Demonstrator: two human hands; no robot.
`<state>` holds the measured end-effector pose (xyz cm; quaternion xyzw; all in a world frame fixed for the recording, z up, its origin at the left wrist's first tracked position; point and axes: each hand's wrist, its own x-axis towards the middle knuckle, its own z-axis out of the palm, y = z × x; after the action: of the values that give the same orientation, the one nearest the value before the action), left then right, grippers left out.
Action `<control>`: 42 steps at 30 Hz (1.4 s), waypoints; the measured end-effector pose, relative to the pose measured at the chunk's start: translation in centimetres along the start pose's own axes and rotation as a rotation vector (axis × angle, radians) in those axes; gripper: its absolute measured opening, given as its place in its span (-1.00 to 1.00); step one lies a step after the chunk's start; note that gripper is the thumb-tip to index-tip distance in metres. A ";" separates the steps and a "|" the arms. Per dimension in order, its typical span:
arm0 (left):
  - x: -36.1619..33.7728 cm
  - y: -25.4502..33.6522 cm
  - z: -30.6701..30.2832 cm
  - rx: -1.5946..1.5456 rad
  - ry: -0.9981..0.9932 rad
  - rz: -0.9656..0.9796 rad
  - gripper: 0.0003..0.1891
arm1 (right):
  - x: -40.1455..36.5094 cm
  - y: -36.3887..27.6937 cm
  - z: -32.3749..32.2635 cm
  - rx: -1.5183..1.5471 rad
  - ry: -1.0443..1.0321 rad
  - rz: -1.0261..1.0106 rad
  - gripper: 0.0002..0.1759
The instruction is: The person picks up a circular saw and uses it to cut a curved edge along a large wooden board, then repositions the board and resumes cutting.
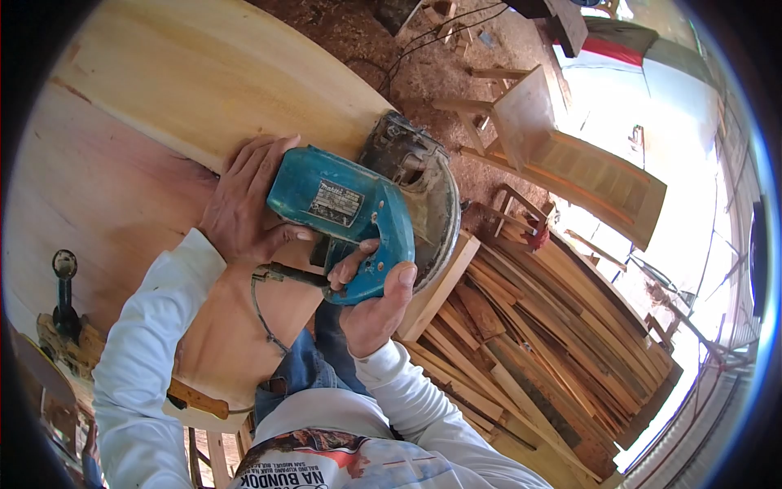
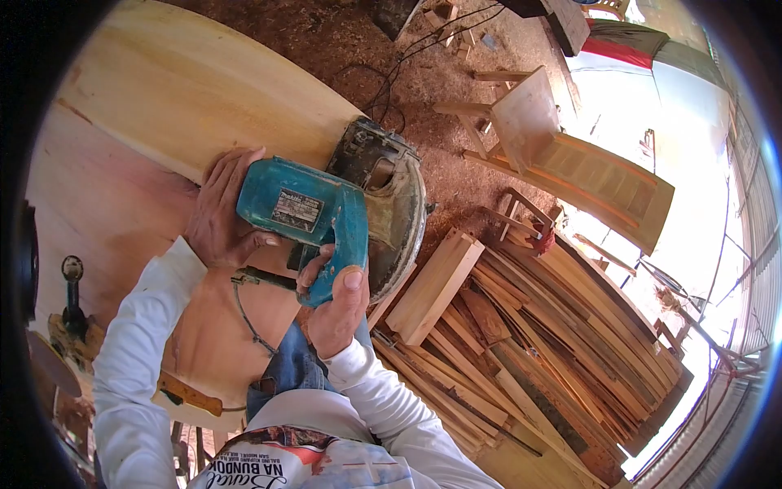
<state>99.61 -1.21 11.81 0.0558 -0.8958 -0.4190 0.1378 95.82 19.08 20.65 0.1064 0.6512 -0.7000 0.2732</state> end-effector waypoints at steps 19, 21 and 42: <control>-0.1 -0.5 0.4 0.040 0.010 0.030 0.20 | 0.1 0.0 0.0 -0.023 0.004 -0.001 -0.17; -0.1 -0.5 0.3 0.034 0.008 0.030 0.19 | 0.1 0.1 -0.1 -0.018 0.002 0.005 -0.17; -0.1 -0.2 0.1 -0.011 0.023 0.009 0.13 | 0.2 0.3 -0.2 0.010 0.025 0.004 -0.19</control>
<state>99.64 -1.23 11.56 0.0557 -0.8920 -0.4227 0.1502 95.81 19.27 20.26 0.1180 0.6509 -0.7013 0.2657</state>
